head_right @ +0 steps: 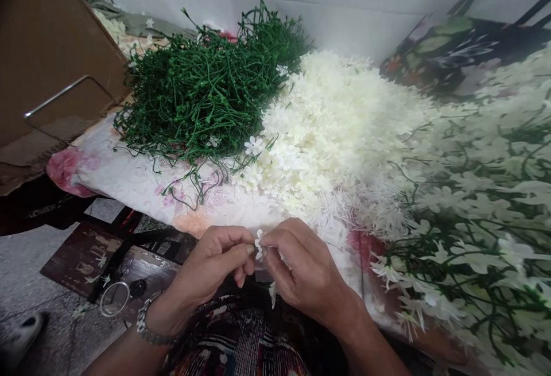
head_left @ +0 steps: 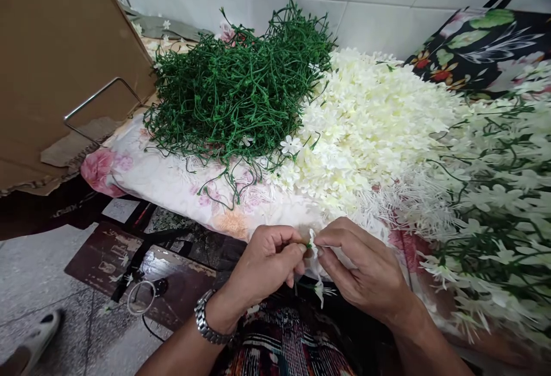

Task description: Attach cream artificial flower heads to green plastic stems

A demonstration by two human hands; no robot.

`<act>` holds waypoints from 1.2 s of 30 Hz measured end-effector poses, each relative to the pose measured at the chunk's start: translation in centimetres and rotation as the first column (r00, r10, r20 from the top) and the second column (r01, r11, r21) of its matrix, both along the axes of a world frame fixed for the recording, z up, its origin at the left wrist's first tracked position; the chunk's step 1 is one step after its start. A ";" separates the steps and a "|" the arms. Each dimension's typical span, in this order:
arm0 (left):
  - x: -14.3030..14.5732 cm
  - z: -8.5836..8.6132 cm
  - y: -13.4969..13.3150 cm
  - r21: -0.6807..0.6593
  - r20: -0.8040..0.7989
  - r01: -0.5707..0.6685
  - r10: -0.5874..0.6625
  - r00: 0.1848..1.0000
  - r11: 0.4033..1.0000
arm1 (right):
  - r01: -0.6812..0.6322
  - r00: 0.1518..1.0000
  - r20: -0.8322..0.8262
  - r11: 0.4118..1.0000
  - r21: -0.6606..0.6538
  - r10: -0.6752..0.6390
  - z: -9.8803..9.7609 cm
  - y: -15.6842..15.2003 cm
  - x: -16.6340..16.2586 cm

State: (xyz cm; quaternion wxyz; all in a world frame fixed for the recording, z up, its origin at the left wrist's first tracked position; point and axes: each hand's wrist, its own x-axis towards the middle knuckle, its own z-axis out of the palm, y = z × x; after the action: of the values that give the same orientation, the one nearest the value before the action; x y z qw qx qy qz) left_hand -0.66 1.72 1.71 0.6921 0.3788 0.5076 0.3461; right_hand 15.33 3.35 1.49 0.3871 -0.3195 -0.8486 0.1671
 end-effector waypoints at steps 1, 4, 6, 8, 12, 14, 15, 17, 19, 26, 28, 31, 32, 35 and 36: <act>0.0 0.1 0.0 0.006 -0.009 0.012 -0.012 1.000 1.000 | -0.004 1.000 0.007 1.000 0.011 0.004 0.1 0.0 0.0; 0.2 0.4 0.1 0.047 0.024 -0.011 0.010 1.000 0.999 | -0.014 1.000 0.022 1.000 0.020 0.014 0.2 0.0 -0.1; 0.3 0.6 0.1 0.060 0.066 -0.039 0.035 0.997 0.997 | -0.020 1.000 0.020 1.000 0.013 0.020 0.1 0.0 -0.1; 0.4 0.6 0.0 0.057 0.082 -0.048 0.043 0.996 0.997 | -0.028 1.000 -0.001 1.000 0.004 0.028 0.0 -0.1 -0.2; 0.4 0.3 -0.2 0.058 0.063 -0.020 0.016 0.998 0.998 | -0.052 0.998 -0.040 0.999 0.002 0.052 -0.3 -0.2 -0.2; 0.4 0.2 -0.3 0.077 0.045 0.000 -0.004 0.999 0.997 | -0.066 0.997 -0.037 0.998 -0.001 0.066 -0.4 -0.2 -0.2; 0.3 0.1 -0.3 0.087 0.034 0.009 -0.012 0.999 0.996 | -0.072 0.997 -0.036 0.997 -0.006 0.072 -0.4 -0.2 -0.2; 0.3 0.1 -0.3 0.105 0.013 0.016 -0.017 1.000 0.994 | -0.082 0.996 -0.039 0.996 -0.021 0.081 -0.5 -0.2 -0.2; 0.2 0.0 -0.3 0.114 -0.007 0.023 -0.023 1.000 0.993 | -0.086 0.995 -0.048 0.996 -0.032 0.084 -0.7 -0.2 -0.3; -0.1 -0.2 -0.7 0.143 -0.042 0.064 -0.058 0.997 0.988 | -0.096 0.994 -0.049 0.994 -0.046 0.093 -1.1 -0.7 -0.1; -0.2 -0.1 -0.9 0.147 -0.031 0.060 -0.056 0.998 0.987 | -0.101 0.994 -0.051 0.994 -0.032 0.099 -1.0 -0.7 -0.1; -0.4 0.0 -1.2 0.148 0.034 0.028 -0.033 0.999 0.989 | -0.091 0.995 -0.042 0.996 0.022 0.092 -0.4 -0.7 -0.1; -0.4 0.0 -1.2 0.145 0.057 0.015 -0.023 0.998 0.989 | -0.089 0.995 -0.036 0.995 0.043 0.090 -0.1 -0.7 -0.2; -0.3 0.0 -1.4 0.124 0.112 -0.014 0.000 0.994 0.992 | -0.100 0.995 -0.015 0.992 0.079 0.102 0.5 -0.7 -0.2; -0.2 -0.1 -1.4 0.117 0.131 -0.026 0.011 0.991 0.993 | -0.108 0.994 -0.008 0.991 0.081 0.109 0.7 -0.7 -0.3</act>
State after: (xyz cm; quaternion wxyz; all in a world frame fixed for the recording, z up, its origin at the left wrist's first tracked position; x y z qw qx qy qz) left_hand -0.90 0.28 1.64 0.6970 0.3909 0.4433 0.4060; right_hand 15.06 2.62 2.15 0.3954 -0.2562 -0.8682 0.1558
